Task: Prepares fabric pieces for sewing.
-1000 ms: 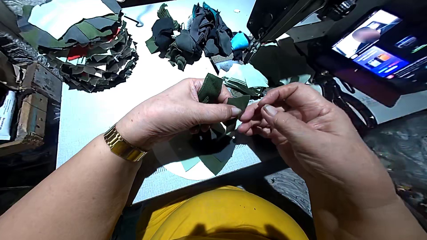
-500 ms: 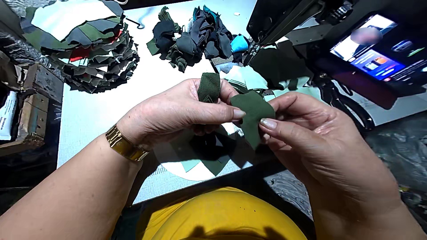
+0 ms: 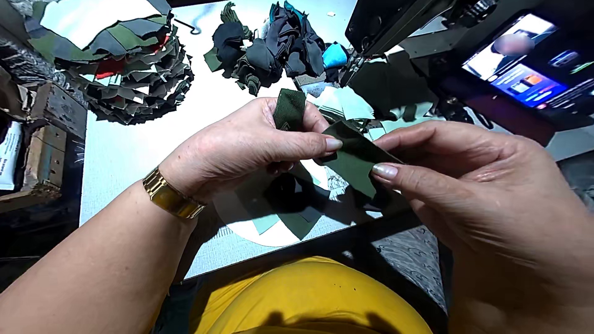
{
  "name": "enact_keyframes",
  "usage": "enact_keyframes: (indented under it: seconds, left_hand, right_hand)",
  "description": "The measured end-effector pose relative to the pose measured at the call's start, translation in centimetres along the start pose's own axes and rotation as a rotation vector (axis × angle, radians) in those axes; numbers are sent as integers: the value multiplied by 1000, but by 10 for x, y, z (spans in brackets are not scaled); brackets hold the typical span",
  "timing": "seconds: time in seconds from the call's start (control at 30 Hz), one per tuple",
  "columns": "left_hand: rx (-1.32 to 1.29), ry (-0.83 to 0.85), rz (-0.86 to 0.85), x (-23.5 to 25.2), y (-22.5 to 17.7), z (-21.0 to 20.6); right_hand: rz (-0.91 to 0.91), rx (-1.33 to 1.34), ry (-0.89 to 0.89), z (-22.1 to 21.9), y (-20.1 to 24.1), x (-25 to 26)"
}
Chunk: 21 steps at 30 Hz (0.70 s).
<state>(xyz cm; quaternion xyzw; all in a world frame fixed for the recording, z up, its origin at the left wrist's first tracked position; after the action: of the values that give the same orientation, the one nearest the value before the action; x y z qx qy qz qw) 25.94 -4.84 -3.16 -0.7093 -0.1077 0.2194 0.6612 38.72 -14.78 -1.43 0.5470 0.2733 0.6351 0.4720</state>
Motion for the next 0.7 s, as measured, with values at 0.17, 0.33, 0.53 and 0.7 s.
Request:
enact_keyframes:
  seconds: [0.17,0.33,0.53,0.7]
  left_hand:
    - [166,-24,23,-1,0,9]
    - [475,-55,56,-3,0,15]
    - [686,-59,82,-1,6,14]
    - [776,-89,124,0,10,17]
  right_hand:
    - [-33,16,-120,-1,-14,-4]
    - [11,-187,-113,-14,-20,-9]
    - [131,-439,-60,-26,-15,-12]
    - [176,-541,-38,-30,-13,-10]
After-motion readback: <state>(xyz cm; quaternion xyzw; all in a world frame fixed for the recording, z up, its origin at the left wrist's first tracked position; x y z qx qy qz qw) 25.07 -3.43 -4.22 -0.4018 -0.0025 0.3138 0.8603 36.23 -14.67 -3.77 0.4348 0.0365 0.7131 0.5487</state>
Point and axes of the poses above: each hand's wrist, its own x-axis towards the middle knuckle, its own z-axis out of the back of the hand, y = z × x, the point moved 10 cm from there along x, towards the middle knuckle, and after that the axes turned 9 degrees about z, right-handed, at the moved point
